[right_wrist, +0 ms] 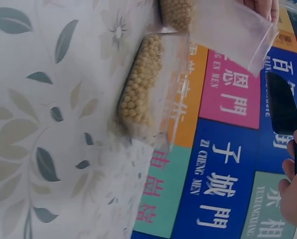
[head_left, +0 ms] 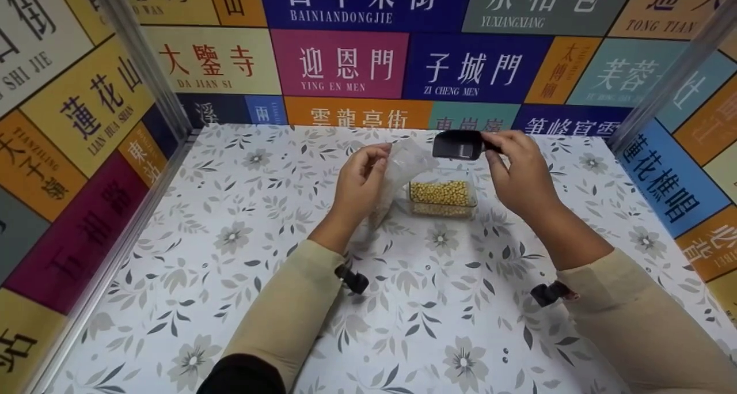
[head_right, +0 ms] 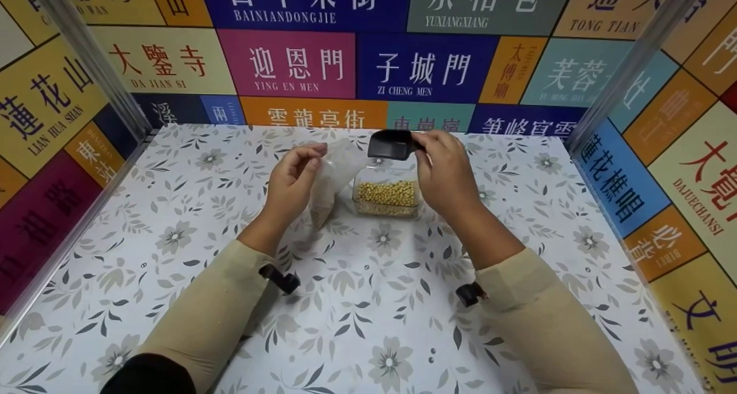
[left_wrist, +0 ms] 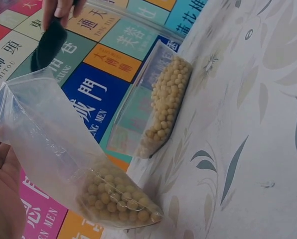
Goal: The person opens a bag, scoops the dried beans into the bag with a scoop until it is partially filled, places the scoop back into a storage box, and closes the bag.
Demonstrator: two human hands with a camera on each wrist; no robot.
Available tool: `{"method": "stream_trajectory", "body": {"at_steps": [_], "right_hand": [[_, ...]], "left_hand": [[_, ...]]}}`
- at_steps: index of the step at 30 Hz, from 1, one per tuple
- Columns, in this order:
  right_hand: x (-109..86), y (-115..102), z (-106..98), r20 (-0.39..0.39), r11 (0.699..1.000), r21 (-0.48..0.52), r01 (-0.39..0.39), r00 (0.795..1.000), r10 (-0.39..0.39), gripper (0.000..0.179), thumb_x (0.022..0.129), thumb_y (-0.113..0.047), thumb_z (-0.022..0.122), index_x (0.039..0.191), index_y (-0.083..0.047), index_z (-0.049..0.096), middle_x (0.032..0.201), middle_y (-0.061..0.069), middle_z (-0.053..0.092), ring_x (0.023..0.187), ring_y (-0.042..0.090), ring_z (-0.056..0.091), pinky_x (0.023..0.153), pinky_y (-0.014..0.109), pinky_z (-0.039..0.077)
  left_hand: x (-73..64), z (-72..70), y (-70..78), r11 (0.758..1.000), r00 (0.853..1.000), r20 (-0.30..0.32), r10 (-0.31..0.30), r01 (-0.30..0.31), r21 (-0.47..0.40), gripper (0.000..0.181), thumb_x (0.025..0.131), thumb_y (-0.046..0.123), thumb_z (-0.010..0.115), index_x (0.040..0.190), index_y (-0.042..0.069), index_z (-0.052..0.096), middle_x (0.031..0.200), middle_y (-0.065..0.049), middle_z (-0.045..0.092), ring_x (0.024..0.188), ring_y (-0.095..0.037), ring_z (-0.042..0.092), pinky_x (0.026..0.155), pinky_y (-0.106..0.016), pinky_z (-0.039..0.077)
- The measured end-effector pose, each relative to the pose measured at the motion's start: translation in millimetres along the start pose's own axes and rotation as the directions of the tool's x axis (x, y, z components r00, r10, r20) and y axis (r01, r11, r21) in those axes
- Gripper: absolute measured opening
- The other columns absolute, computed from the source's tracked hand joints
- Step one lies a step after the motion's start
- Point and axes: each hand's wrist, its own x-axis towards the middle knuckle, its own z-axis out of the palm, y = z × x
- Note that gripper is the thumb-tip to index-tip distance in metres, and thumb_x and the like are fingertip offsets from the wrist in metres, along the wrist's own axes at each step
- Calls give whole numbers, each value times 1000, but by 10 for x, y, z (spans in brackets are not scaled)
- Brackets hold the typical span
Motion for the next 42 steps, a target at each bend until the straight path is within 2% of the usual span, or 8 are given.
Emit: {"method": "stream_trajectory", "body": {"at_steps": [5, 12, 18, 23, 27, 32, 39, 42], "right_hand": [[-61, 185, 37, 96, 996, 26, -83, 992, 80, 38, 112, -18, 56, 148, -10, 64, 141, 14, 63, 135, 37, 57, 113, 58, 47], [-165, 346, 118, 269, 990, -60, -129, 953, 141, 39, 113, -18, 53, 151, -14, 62, 145, 12, 61, 138, 39, 55, 107, 60, 50], [-176, 468, 206, 331, 990, -137, -40, 940, 84, 37, 110, -10, 55, 145, -9, 66, 137, 15, 66, 134, 42, 56, 106, 61, 50], [-180, 503, 260, 378, 986, -169, -9, 923, 73, 36, 110, -9, 56, 144, -9, 67, 136, 16, 66, 132, 43, 57, 106, 61, 51], [-182, 492, 276, 408, 982, -186, 9, 910, 69, 37, 110, -8, 56, 145, -9, 66, 137, 17, 65, 134, 44, 56, 108, 62, 50], [-159, 450, 258, 424, 975, -218, 48, 904, 51, 37, 109, -7, 57, 145, -9, 66, 135, 16, 65, 134, 43, 56, 111, 61, 49], [-77, 378, 253, 444, 957, -243, 158, 895, -35, 36, 106, -3, 59, 141, -6, 69, 130, 18, 69, 126, 42, 62, 110, 59, 51], [-42, 368, 286, 451, 959, -227, 172, 891, -53, 35, 105, -1, 59, 138, -4, 71, 127, 19, 70, 123, 43, 63, 108, 59, 53]], "left_hand": [[-1, -1, 5, 1000, 1000, 1, -5, 5, -3, 16, 110, 15, 58, 116, 3, 68, 138, -8, 71, 129, -16, 67, 105, -30, 57], [-5, -5, 13, 1000, 1000, 0, -6, 6, -17, 16, 110, 14, 59, 117, 3, 68, 138, -7, 71, 130, -17, 67, 105, -30, 57], [-1, 0, -13, 999, 1000, -10, 9, -10, -33, 14, 109, 13, 60, 115, 5, 69, 137, -8, 72, 128, -19, 67, 103, -31, 57], [5, 4, -22, 1000, 1000, -12, 10, -10, -28, 15, 109, 13, 60, 115, 4, 70, 136, -8, 72, 126, -18, 67, 103, -30, 57], [2, 3, -17, 1000, 1000, -6, 7, -7, -24, 16, 109, 13, 59, 116, 3, 69, 137, -7, 72, 127, -17, 67, 103, -29, 57], [1, 1, -23, 1000, 1000, 0, 6, -6, -20, 18, 110, 13, 58, 118, 0, 68, 138, -7, 71, 130, -16, 66, 105, -30, 57], [-6, -3, -10, 1000, 1000, -4, 9, -9, -10, 17, 109, 13, 59, 116, 2, 68, 137, -7, 72, 130, -16, 66, 107, -30, 56], [-12, -4, -2, 1000, 1000, -4, 1, -1, -7, 16, 110, 14, 59, 116, 4, 68, 137, -7, 72, 129, -15, 66, 106, -30, 56]]}}
